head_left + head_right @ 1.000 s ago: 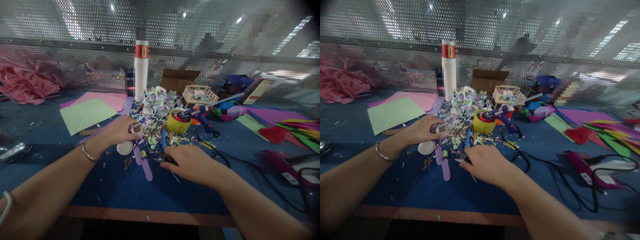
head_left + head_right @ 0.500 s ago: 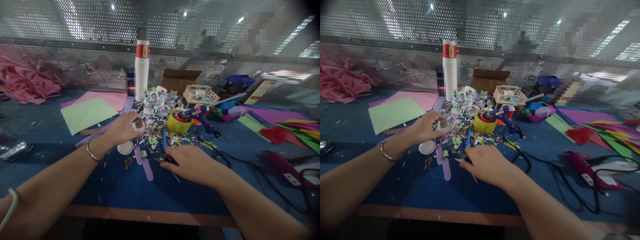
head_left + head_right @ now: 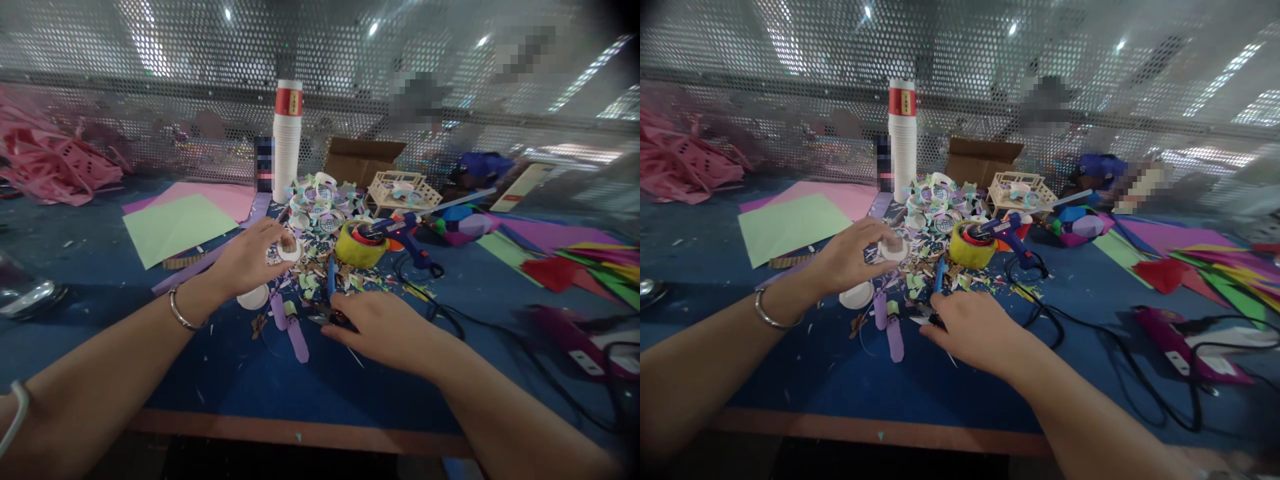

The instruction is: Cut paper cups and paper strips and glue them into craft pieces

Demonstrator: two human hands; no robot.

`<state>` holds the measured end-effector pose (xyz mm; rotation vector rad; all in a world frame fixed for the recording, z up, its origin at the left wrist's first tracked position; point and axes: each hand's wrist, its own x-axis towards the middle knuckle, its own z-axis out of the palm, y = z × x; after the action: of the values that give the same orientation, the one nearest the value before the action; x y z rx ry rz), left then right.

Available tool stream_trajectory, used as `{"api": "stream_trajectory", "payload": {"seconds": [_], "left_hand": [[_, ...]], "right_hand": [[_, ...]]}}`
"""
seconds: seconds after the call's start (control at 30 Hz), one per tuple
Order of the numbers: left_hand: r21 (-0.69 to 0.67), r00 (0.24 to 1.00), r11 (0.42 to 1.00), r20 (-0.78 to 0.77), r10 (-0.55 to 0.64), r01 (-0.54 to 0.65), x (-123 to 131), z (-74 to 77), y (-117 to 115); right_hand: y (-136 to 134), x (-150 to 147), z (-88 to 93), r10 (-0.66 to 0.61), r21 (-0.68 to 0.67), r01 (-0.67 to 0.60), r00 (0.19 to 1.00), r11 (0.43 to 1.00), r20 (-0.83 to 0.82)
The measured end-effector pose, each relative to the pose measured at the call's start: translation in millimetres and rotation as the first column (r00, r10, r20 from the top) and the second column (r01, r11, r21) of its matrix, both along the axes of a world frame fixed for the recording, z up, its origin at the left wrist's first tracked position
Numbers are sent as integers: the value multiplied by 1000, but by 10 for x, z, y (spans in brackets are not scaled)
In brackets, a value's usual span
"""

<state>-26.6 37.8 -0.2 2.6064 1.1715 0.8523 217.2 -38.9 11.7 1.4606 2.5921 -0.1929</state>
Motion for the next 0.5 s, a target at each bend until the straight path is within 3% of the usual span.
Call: {"api": "stream_trajectory", "payload": {"seconds": [0.2, 0.3, 0.33, 0.4, 0.5], "left_hand": [[-20, 994, 1000, 105, 7, -4, 15, 5, -55], [-211, 948, 975, 319, -2, 73, 57, -38, -73], [-322, 915, 939, 404, 17, 125, 75, -52, -79], [-528, 844, 813, 529, 88, 246, 113, -66, -93], [-682, 796, 651, 574, 194, 332, 152, -56, -113]], "right_hand": [[3, -22, 13, -20, -11, 20, 999, 1000, -27], [1, -27, 13, -17, -11, 16, 999, 1000, -36], [0, -28, 13, -16, -5, 16, 999, 1000, -41], [-4, -28, 14, -18, 9, 18, 999, 1000, -45], [-8, -24, 20, -35, 39, 36, 999, 999, -28]]}}
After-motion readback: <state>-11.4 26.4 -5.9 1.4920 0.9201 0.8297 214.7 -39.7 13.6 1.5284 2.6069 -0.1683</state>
